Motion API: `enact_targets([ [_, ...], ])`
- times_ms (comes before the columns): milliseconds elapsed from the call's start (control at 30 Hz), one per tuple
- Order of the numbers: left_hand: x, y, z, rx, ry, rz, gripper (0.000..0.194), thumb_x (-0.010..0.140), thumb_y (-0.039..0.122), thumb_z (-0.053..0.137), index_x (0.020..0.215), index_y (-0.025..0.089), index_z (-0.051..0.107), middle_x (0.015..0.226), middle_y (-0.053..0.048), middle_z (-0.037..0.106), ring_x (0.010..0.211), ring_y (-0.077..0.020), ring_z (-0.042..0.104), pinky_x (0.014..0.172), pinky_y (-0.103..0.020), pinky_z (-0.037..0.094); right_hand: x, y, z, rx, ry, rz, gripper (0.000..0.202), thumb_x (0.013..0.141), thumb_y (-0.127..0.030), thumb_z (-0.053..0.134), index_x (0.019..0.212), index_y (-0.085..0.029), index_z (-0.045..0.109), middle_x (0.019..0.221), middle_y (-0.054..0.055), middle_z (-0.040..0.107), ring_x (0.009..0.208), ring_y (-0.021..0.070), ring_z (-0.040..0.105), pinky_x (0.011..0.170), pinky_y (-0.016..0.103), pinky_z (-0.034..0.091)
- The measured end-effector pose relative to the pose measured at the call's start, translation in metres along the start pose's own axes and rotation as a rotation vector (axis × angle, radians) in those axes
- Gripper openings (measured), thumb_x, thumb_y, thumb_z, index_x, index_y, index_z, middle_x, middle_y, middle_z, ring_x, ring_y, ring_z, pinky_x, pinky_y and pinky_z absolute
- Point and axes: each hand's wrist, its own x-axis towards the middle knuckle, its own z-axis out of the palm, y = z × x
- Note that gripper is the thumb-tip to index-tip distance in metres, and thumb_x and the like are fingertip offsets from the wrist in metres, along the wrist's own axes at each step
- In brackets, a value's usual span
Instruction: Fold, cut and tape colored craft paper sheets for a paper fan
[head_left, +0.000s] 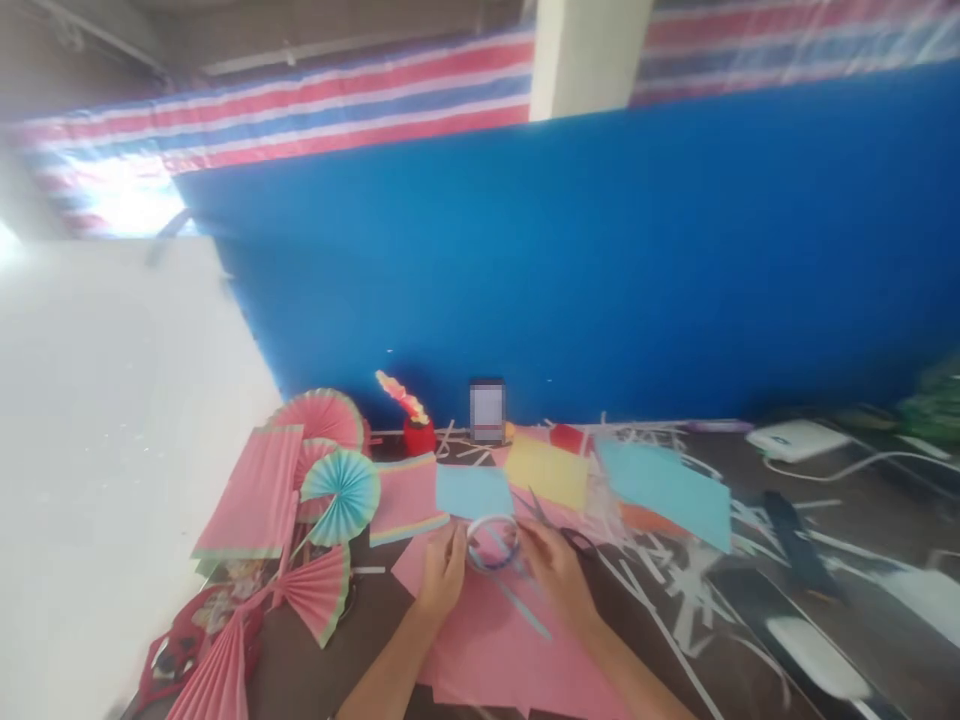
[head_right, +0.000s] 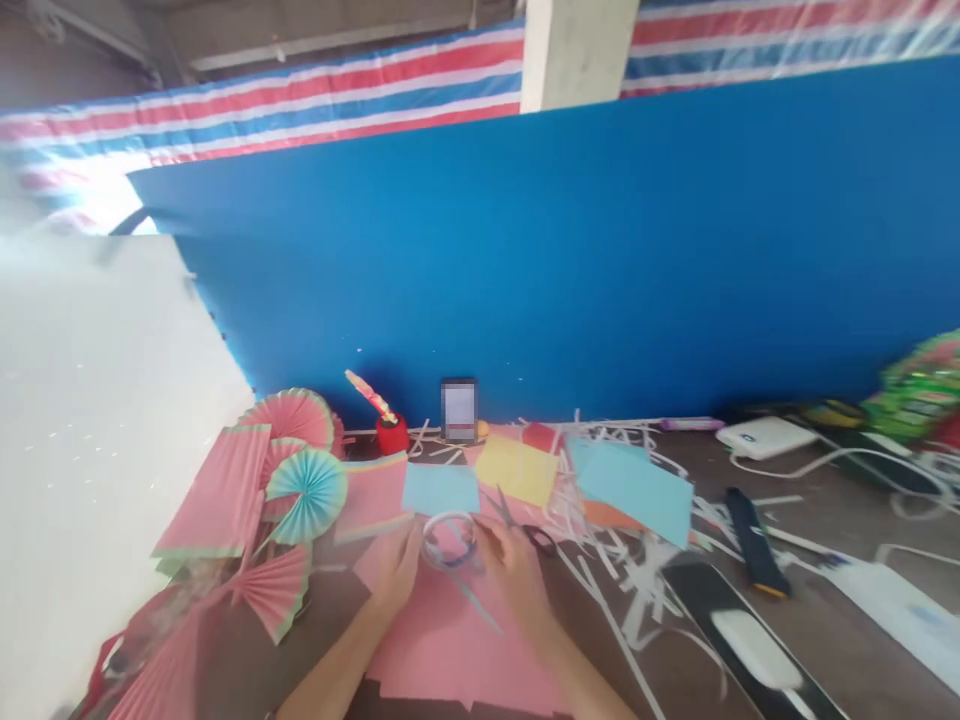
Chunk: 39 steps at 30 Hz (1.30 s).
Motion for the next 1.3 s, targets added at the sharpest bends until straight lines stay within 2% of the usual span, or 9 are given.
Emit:
enact_targets([
  [267, -0.002, -0.007, 0.008, 0.111, -0.062, -0.03, 0.036, 0.088, 0.044, 0.039, 0.081, 0.017, 0.062, 0.075, -0.007, 0.066, 0.066, -0.0165, 0.061, 0.057, -0.026, 0.045, -0.005, -0.003, -0.002, 0.206, 0.051, 0.105, 0.038, 0.077, -0.05, 0.057, 0.101, -0.021, 0.062, 0.093, 0.01, 0.07, 0.088, 0.0281, 0.065, 0.072, 0.039, 0.052],
  [400, -0.002, -0.007, 0.007, 0.088, -0.038, -0.021, 0.034, 0.087, 0.044, 0.041, 0.082, 0.017, 0.061, 0.076, -0.007, 0.067, 0.064, -0.0154, 0.062, 0.054, -0.024, 0.046, -0.004, -0.006, -0.003, 0.329, -0.007, 0.096, 0.037, 0.075, -0.048, 0.061, 0.097, -0.019, 0.063, 0.087, 0.009, 0.071, 0.084, 0.0256, 0.066, 0.075, 0.04, 0.052],
  [500, -0.003, -0.007, 0.006, 0.105, -0.032, 0.009, 0.033, 0.088, 0.042, 0.04, 0.083, 0.017, 0.061, 0.077, -0.007, 0.067, 0.063, -0.0144, 0.062, 0.052, -0.023, 0.046, -0.002, -0.006, -0.003, 0.4, -0.027, 0.119, 0.033, 0.07, -0.045, 0.067, 0.089, -0.018, 0.066, 0.083, 0.008, 0.072, 0.082, 0.0254, 0.067, 0.076, 0.04, 0.052],
  [633, -0.004, -0.007, 0.001, 0.227, -0.053, 0.141, 0.031, 0.089, 0.037, 0.039, 0.092, 0.016, 0.061, 0.082, -0.007, 0.067, 0.071, -0.0153, 0.062, 0.06, -0.025, 0.048, 0.002, -0.003, -0.002, 0.509, 0.059, 0.181, 0.031, 0.063, -0.042, 0.074, 0.082, -0.018, 0.069, 0.076, 0.004, 0.071, 0.076, 0.0226, 0.067, 0.079, 0.041, 0.052],
  [733, -0.002, -0.008, -0.007, 0.343, 0.057, 0.192, 0.029, 0.089, 0.032, 0.04, 0.103, 0.015, 0.059, 0.087, -0.008, 0.068, 0.067, -0.014, 0.059, 0.062, -0.027, 0.047, 0.005, -0.001, -0.002, 0.64, 0.044, 0.209, 0.031, 0.058, -0.043, 0.077, 0.077, -0.02, 0.07, 0.072, 0.002, 0.07, 0.071, 0.0196, 0.065, 0.076, 0.039, 0.053],
  [833, 0.001, -0.002, -0.021, 0.355, 0.186, 0.189, 0.028, 0.089, 0.029, 0.04, 0.105, 0.015, 0.058, 0.087, -0.008, 0.068, 0.067, -0.013, 0.059, 0.057, -0.024, 0.045, 0.006, 0.001, -0.002, 0.743, -0.06, 0.21, 0.03, 0.057, -0.04, 0.078, 0.078, -0.02, 0.07, 0.079, 0.003, 0.071, 0.076, 0.0184, 0.065, 0.075, 0.035, 0.053],
  [1033, -0.01, 0.015, -0.045, 0.4, 0.205, 0.262, 0.024, 0.087, 0.027, 0.042, 0.096, 0.015, 0.061, 0.081, -0.006, 0.068, 0.065, -0.0115, 0.058, 0.054, -0.021, 0.042, 0.007, 0.003, -0.008, 0.804, -0.056, 0.184, 0.028, 0.06, -0.039, 0.077, 0.078, -0.02, 0.069, 0.084, 0.003, 0.07, 0.082, 0.0181, 0.066, 0.079, 0.033, 0.053],
  [1167, -0.028, 0.002, -0.051, 0.471, 0.251, 0.256, 0.021, 0.084, 0.022, 0.043, 0.089, 0.016, 0.063, 0.074, -0.004, 0.067, 0.059, -0.0105, 0.054, 0.055, -0.021, 0.041, 0.008, 0.004, -0.01, 0.814, -0.058, 0.157, 0.028, 0.06, -0.04, 0.077, 0.081, -0.021, 0.069, 0.085, 0.002, 0.07, 0.087, 0.0184, 0.065, 0.08, 0.033, 0.053],
  [1300, -0.035, -0.012, -0.054, 0.438, 0.339, 0.235, 0.021, 0.082, 0.018, 0.043, 0.091, 0.015, 0.062, 0.074, -0.004, 0.066, 0.067, -0.0126, 0.058, 0.059, -0.023, 0.043, 0.008, 0.002, -0.011, 0.833, -0.068, 0.168, 0.03, 0.058, -0.041, 0.078, 0.078, -0.021, 0.068, 0.083, 0.002, 0.07, 0.085, 0.0178, 0.065, 0.078, 0.031, 0.053],
])
